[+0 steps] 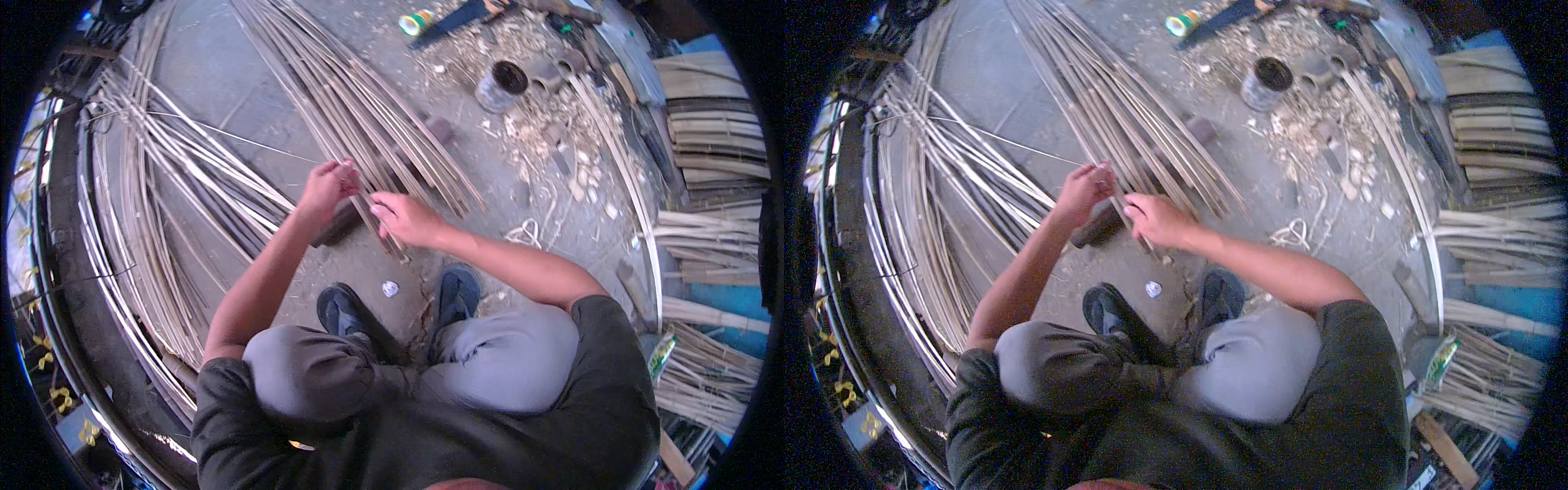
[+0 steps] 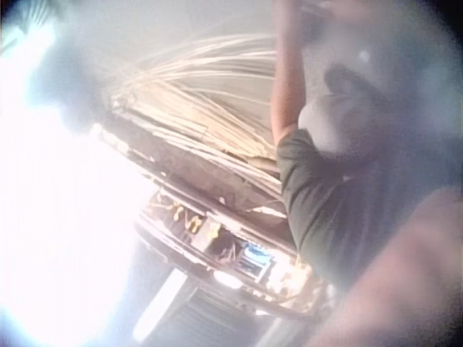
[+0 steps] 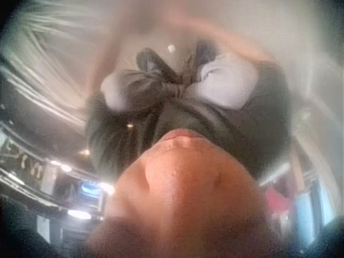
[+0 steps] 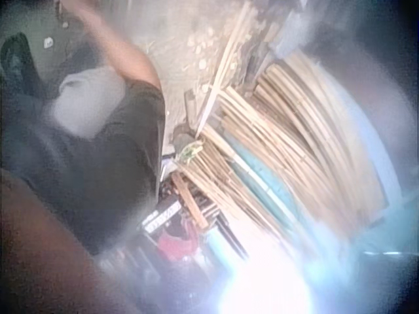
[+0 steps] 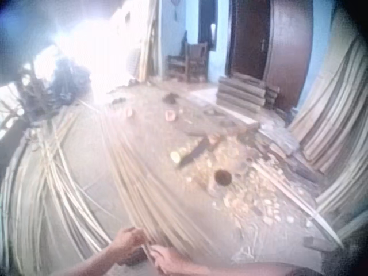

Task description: The person sits on the floor and sorts thin bamboo strips by hand, aligning them into neat bundles. They repeatedly pick up individual strips, compare lengths, and arrange them into organized piles on the floor.

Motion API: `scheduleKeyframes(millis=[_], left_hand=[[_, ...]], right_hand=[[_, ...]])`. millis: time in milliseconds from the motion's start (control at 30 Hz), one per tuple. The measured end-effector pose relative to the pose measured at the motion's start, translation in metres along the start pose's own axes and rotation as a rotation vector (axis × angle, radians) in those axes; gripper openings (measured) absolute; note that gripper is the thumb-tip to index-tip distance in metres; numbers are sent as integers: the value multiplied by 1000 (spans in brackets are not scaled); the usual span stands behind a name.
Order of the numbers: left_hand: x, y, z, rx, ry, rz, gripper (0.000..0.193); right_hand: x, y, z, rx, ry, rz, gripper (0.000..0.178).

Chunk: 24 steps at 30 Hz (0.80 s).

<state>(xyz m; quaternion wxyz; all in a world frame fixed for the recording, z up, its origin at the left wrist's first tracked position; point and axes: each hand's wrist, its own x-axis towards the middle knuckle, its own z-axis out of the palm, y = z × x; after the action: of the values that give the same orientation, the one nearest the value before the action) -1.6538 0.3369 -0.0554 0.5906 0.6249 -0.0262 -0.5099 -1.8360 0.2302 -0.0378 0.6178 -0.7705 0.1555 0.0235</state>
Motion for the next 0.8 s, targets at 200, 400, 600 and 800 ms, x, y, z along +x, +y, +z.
scheduleKeyframes(millis=[200, 400, 600, 800], left_hand=[[3, 13, -14, -45, -71, -18, 22], [20, -2, -33, 10, -67, -94, 24], [17, -5, -28, -18, -126, -119, 23], [9, -6, -25, -32, -95, -89, 23]], right_hand=[[14, 15, -123, -321, 333, 25, 26], [-15, 90, -187, -381, 126, 363, 26], [-29, 93, -173, -575, 155, 275, 27], [-21, 45, -143, -415, 511, 71, 26]])
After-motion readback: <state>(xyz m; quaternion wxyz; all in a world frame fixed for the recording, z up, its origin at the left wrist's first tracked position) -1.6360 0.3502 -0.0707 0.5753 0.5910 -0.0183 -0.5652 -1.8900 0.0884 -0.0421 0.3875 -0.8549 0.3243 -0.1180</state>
